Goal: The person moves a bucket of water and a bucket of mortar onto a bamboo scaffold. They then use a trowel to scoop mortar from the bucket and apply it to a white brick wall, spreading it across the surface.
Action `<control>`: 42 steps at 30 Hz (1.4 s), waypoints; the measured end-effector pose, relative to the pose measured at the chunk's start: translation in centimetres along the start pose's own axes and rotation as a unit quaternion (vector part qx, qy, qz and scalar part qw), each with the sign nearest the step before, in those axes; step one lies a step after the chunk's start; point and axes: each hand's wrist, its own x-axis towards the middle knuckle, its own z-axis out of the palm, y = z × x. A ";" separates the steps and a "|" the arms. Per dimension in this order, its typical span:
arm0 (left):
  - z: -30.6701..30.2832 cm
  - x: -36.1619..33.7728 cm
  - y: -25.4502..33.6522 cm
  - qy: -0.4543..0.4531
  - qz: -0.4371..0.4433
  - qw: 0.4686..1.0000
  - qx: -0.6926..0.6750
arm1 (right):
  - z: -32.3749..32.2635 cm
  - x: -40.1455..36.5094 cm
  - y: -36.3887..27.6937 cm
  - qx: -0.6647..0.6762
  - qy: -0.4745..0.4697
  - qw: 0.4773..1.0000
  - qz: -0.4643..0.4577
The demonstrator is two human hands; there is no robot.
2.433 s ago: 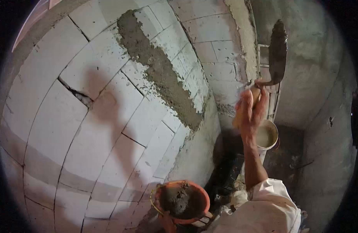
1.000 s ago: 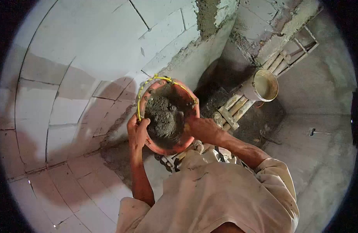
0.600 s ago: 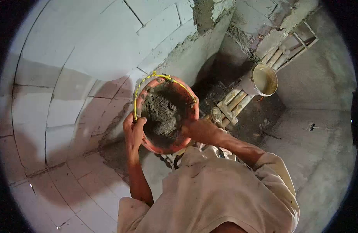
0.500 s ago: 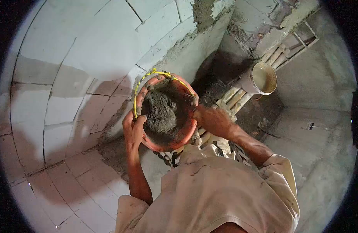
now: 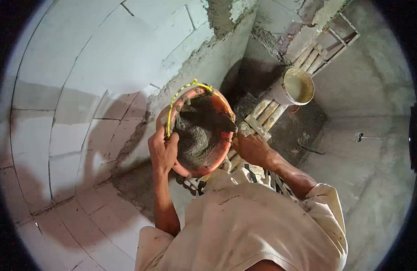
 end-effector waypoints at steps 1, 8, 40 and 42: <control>0.5 0.0 0.2 0.001 0.016 1.000 0.022 | 0.5 0.2 0.0 0.043 -0.028 0.998 0.031; 2.3 0.5 1.3 -0.017 0.064 0.997 0.050 | 2.2 -3.2 2.1 0.422 -0.137 0.878 0.177; 4.8 5.2 -6.1 -0.055 -0.017 0.998 -0.039 | 10.2 -18.1 2.9 0.790 0.185 0.521 0.264; 4.7 3.6 -2.5 -0.044 -0.005 0.999 -0.023 | 7.1 -15.9 2.9 0.664 0.132 0.682 0.275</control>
